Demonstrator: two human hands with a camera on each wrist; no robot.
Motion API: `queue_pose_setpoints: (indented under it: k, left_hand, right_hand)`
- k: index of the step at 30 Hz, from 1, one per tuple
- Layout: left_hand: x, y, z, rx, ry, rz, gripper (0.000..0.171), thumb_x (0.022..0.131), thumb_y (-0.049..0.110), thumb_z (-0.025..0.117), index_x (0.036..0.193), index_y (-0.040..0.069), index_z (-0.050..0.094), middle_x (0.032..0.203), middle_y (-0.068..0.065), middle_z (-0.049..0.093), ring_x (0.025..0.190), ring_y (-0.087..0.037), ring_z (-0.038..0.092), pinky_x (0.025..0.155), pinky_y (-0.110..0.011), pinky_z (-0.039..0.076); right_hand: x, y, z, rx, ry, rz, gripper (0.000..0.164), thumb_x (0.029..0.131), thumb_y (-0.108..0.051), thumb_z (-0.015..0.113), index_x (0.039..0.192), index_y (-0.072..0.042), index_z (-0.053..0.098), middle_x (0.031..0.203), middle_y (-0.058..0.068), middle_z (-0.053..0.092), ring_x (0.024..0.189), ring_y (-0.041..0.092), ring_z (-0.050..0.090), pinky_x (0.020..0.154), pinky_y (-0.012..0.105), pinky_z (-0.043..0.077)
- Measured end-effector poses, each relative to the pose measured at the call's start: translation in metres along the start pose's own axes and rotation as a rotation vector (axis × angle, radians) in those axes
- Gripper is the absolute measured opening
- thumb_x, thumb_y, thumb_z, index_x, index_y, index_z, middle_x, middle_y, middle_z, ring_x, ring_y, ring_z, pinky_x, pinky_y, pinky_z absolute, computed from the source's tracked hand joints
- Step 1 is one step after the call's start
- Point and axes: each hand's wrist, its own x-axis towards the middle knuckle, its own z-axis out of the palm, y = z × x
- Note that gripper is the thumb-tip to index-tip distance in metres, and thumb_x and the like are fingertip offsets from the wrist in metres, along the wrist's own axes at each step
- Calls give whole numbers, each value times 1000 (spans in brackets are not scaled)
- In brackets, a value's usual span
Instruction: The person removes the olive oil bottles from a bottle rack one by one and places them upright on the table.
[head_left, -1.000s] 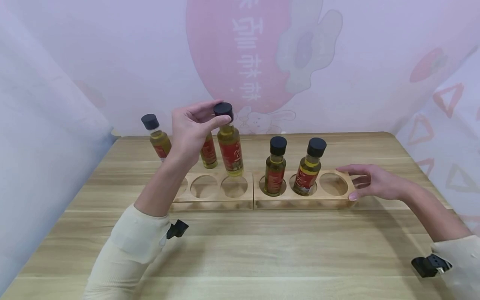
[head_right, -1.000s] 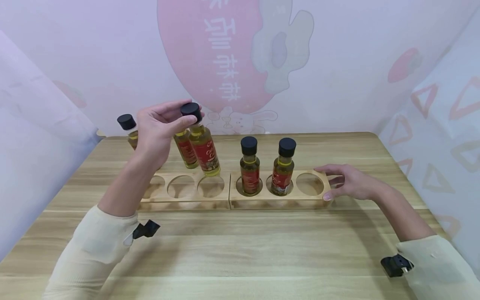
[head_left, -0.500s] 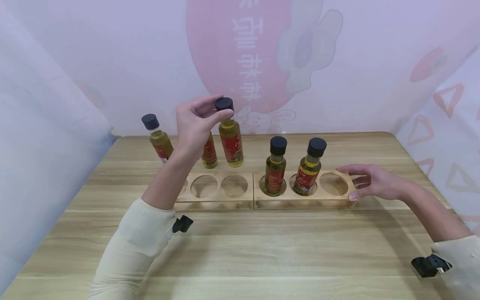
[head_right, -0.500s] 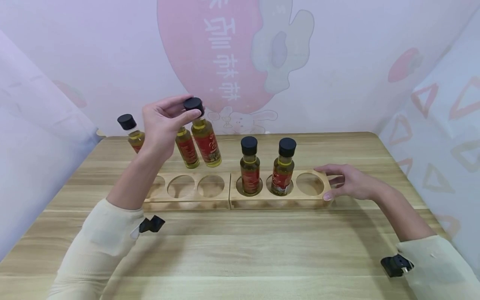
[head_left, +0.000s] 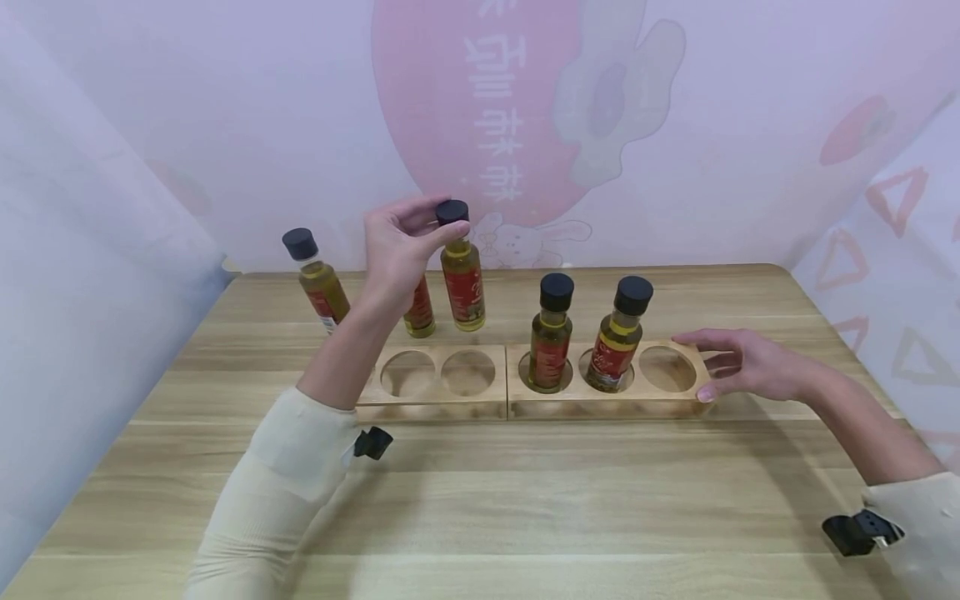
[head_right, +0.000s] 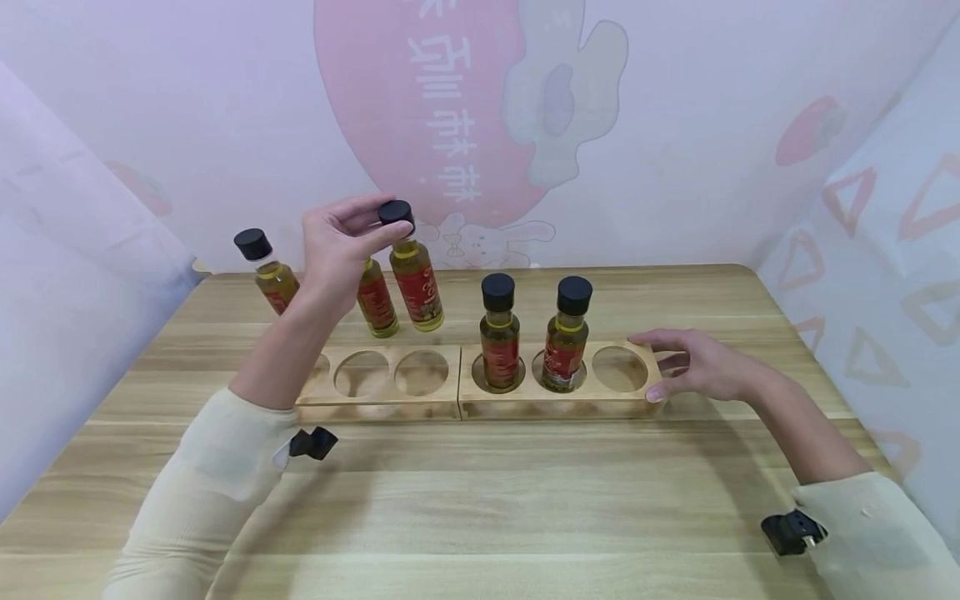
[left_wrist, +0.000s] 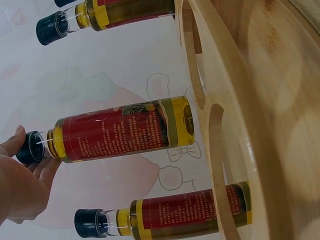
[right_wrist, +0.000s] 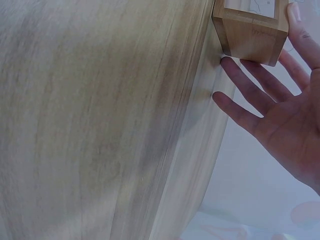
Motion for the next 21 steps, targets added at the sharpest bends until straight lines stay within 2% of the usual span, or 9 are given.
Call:
queue_pose_setpoints:
  k: [7,15,21]
  left_hand:
    - [6,-10,3,24,7,-36,42,85,-3,83,125,-7,71,120,-23,72,106,-21,76,99,-31,58]
    - [9,-17,7,9,19,-89,41,84,-7,83,123,-8,71,119,-22,73,106,-23,75,97,-31,59]
    - [10,-21,9,27,31,-111,41,84,-6,84,123,-7,72,116,-19,75,107,-23,75,97,-32,59]
  right_hand:
    - [-1,-1,0,-6,6,-6,76,84,-6,86,147,9,47,146,37,50,123,55,59,98,52,57]
    - [1,-1,0,-1,5,-23,76,83,-2,86,147,11,47,144,37,50,121,55,60,97,56,56]
    - [0,-1,1,-13,11,-16,76,82,-4,87,146,10,48,144,35,52,122,53,60,96,38,59]
